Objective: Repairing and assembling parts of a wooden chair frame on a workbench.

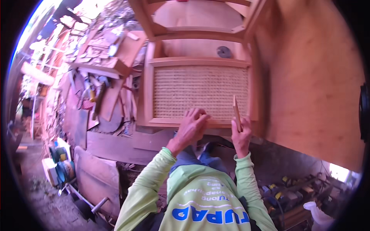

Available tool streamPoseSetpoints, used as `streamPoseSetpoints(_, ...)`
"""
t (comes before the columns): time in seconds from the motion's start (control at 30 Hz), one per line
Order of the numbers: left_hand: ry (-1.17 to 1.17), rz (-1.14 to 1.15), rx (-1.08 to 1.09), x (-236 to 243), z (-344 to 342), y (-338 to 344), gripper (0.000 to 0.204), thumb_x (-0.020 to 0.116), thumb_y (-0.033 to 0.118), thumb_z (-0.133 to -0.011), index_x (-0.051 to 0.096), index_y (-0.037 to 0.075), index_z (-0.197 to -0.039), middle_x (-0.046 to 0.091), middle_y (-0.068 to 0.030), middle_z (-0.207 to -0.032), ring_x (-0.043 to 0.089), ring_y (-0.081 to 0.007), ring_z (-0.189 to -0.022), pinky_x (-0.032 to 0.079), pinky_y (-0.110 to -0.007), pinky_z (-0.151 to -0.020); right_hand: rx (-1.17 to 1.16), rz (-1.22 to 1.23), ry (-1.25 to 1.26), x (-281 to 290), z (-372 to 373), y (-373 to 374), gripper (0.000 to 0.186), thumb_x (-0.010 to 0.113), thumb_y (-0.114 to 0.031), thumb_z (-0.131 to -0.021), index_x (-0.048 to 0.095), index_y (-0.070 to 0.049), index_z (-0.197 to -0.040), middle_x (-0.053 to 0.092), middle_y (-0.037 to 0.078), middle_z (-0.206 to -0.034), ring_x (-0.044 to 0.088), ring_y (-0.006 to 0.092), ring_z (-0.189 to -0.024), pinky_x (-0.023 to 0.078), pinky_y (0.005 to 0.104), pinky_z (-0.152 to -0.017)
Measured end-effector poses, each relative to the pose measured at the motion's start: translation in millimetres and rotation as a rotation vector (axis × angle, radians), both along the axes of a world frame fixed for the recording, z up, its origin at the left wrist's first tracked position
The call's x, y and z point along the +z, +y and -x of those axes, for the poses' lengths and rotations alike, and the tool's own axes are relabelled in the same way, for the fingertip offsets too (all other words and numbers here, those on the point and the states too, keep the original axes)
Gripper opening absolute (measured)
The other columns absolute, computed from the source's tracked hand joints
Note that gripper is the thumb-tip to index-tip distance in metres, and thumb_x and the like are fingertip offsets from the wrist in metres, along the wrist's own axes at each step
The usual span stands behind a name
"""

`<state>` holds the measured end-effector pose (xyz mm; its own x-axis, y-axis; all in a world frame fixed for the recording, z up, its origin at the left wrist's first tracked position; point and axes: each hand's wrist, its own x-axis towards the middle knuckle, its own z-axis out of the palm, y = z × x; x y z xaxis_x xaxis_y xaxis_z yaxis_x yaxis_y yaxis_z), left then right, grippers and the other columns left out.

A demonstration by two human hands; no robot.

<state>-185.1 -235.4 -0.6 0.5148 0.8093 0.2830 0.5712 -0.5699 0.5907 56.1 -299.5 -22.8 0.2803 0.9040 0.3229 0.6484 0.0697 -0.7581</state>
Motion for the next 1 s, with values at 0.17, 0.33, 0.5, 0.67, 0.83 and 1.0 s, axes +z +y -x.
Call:
streamPoseSetpoints(0.17,-0.158,0.085,0.666,25,95,5,0.023,0.075,0.010,-0.099,0.070,0.005,-0.121,0.066,-0.0106,-0.090,0.064,-0.0220,-0.074,0.053,-0.034,-0.065,0.260,-0.024,0.058,14,62,16,0.031,0.073,0.008,-0.087,0.072,-0.005,-0.115,0.058,0.014,-0.107,0.067,0.0326,-0.086,0.055,0.0420,-0.071)
streamPoseSetpoints(0.33,0.272,0.416,0.696,51,171,71,0.080,0.087,0.056,-0.086,0.056,-0.001,-0.132,0.076,-0.0219,-0.106,0.076,-0.0387,-0.102,0.058,-0.048,-0.090,0.519,0.088,-0.006,13,116,39,0.035,0.068,0.007,-0.082,0.073,-0.006,-0.113,0.061,0.013,-0.109,0.072,0.0350,-0.093,0.060,0.0435,-0.077)
streamPoseSetpoints(0.5,0.259,0.545,0.553,31,187,87,0.085,0.089,0.061,-0.080,0.060,-0.003,-0.127,0.070,-0.0261,-0.113,0.070,-0.0390,-0.108,0.054,-0.047,-0.092,0.561,0.063,-0.055,11,133,54,0.028,0.071,0.003,-0.083,0.073,-0.005,-0.110,0.063,0.013,-0.106,0.071,0.0370,-0.089,0.059,0.0453,-0.075)
streamPoseSetpoints(0.67,0.104,0.582,0.559,12,194,81,0.079,0.087,0.062,-0.081,0.062,-0.002,-0.118,0.070,-0.0242,-0.109,0.069,-0.0367,-0.104,0.052,-0.046,-0.088,0.570,0.125,-0.102,12,135,62,0.022,0.071,-0.001,-0.085,0.073,-0.009,-0.106,0.065,0.011,-0.104,0.072,0.0372,-0.087,0.059,0.0470,-0.073)
streamPoseSetpoints(0.83,0.164,0.637,0.525,30,184,83,0.074,0.084,0.058,-0.086,0.059,-0.003,-0.121,0.070,-0.0266,-0.110,0.069,-0.0402,-0.106,0.051,-0.048,-0.090,0.623,0.222,-0.104,23,133,67,0.013,0.075,-0.005,-0.086,0.073,-0.005,-0.099,0.066,0.012,-0.101,0.071,0.0371,-0.088,0.058,0.0470,-0.073)
streamPoseSetpoints(1.0,0.245,0.635,0.472,28,182,86,0.072,0.082,0.054,-0.089,0.056,-0.004,-0.122,0.070,-0.0285,-0.111,0.069,-0.0421,-0.108,0.051,-0.051,-0.092,0.623,0.174,-0.136,13,137,65,0.013,0.070,0.000,-0.084,0.069,-0.004,-0.096,0.065,0.013,-0.100,0.070,0.0394,-0.087,0.056,0.0491,-0.073)
